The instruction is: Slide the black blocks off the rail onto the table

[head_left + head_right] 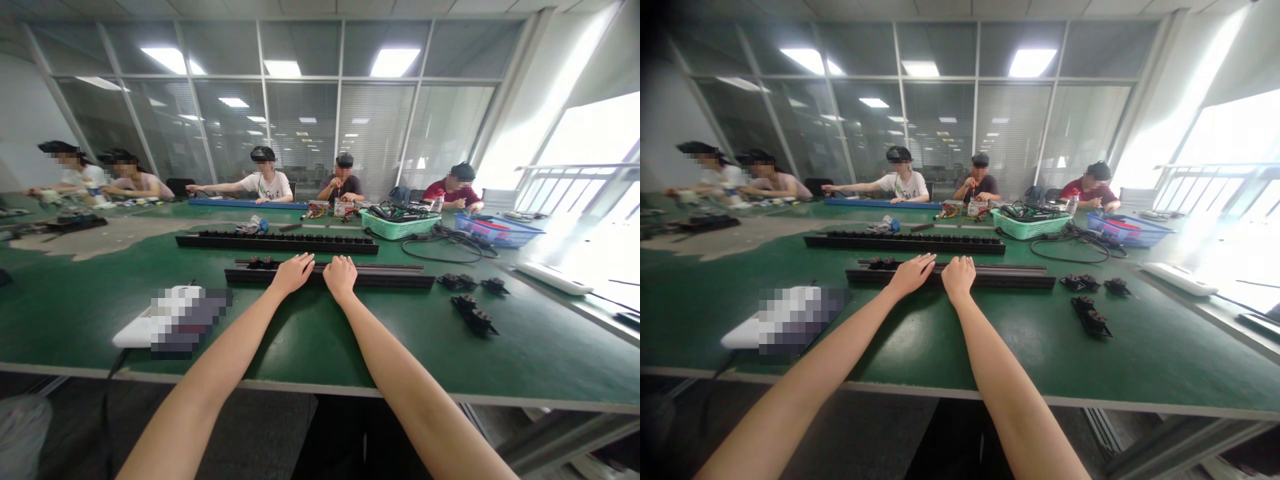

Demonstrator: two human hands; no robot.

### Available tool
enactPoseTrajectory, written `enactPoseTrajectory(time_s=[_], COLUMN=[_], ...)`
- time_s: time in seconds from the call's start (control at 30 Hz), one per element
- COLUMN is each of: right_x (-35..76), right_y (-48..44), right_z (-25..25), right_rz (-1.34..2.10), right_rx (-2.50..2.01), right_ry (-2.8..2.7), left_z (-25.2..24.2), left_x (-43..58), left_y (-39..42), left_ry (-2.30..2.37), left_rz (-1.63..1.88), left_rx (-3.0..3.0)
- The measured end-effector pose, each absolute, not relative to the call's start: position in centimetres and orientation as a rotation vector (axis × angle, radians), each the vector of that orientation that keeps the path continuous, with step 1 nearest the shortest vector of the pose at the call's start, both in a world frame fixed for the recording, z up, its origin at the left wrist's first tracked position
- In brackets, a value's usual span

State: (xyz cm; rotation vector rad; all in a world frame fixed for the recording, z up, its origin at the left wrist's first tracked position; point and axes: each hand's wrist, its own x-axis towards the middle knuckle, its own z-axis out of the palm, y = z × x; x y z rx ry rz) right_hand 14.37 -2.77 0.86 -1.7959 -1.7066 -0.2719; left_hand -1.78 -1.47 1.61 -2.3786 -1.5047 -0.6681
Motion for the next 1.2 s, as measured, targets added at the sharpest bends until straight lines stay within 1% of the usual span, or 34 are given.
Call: enactPoseTrajectory(time_s=[0.63,1.03,1.2], right_x=[14.8,15.1,15.2], right_y=[-2.0,-2.3,-2.8], right_z=[0.5,0.9,1.5], right_rz=[-0.294,-0.282,-0.212], right_rx=[-1.760,-1.833,-1.905], right_ry=[-1.678,-1.686,-1.670], left_z=[1.8,1.9,1.8], left_x=[-1.7,-1.7,-1.7], left_y=[-1.8,-1.8,-1.7], left_ry=[-1.536,-1.535,-1.537], left_rz=[-0.675,-0.666,-0.675], left_rx=[-2.369,-2.382,-2.374])
